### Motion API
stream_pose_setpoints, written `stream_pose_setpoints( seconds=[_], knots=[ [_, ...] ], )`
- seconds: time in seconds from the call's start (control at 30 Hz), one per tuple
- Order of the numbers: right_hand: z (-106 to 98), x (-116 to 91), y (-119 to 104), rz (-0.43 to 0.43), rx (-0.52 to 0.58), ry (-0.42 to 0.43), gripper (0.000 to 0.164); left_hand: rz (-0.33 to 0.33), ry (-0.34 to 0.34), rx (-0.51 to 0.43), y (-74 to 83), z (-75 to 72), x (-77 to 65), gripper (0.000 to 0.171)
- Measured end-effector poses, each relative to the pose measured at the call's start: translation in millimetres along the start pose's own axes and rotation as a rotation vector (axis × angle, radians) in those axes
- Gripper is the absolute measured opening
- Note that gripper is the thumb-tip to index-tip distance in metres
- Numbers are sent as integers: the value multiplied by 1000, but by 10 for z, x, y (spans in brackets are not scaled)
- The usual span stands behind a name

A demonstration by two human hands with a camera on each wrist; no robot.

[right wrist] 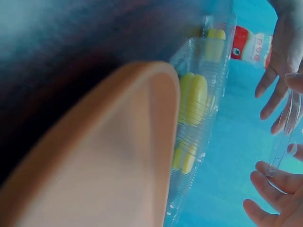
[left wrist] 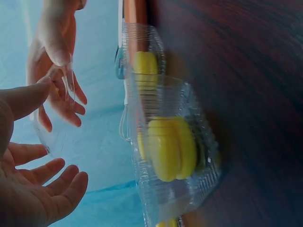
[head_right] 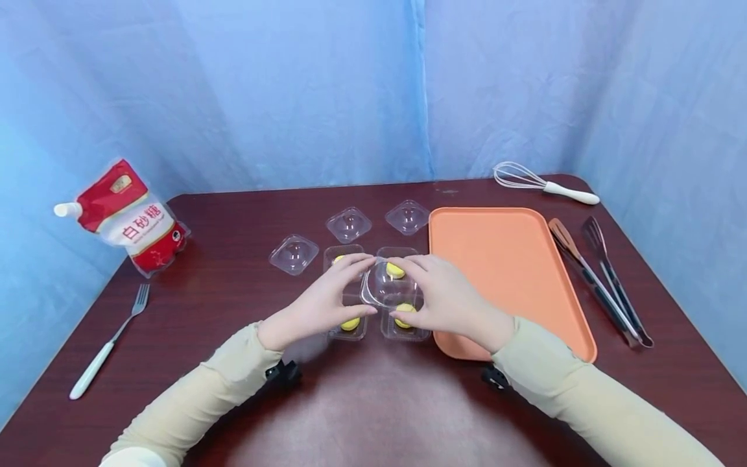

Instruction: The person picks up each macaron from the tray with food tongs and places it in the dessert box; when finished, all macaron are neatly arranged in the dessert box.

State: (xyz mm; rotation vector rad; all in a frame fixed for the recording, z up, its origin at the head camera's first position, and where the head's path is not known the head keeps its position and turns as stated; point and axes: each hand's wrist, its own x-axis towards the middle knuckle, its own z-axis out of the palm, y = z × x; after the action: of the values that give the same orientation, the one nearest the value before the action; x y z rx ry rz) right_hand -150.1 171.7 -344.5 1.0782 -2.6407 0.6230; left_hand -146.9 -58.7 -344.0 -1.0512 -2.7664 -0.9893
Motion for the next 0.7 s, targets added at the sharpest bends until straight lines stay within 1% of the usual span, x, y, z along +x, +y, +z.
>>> stream_pose_setpoints(
  seconds=[0.13,0.33,0.4,0.57,0.7],
  knots=[
    [4,-67,-10,30,-14,-40,75,32,-43,64,17,6,0,72],
    [30,-156,-14,9,-38,-62,77,59,-113,105,12,40,2,69],
    [41,-191,-20,13,-37,-83,77,64,-146,125,15,62,5,70],
    [80,-275,-48,24,-64,-140,76,101,-220,182,42,119,-6,70],
    [105,-313,-61,16,-83,-157,76,114,-244,252,66,173,0,70]
  ],
)
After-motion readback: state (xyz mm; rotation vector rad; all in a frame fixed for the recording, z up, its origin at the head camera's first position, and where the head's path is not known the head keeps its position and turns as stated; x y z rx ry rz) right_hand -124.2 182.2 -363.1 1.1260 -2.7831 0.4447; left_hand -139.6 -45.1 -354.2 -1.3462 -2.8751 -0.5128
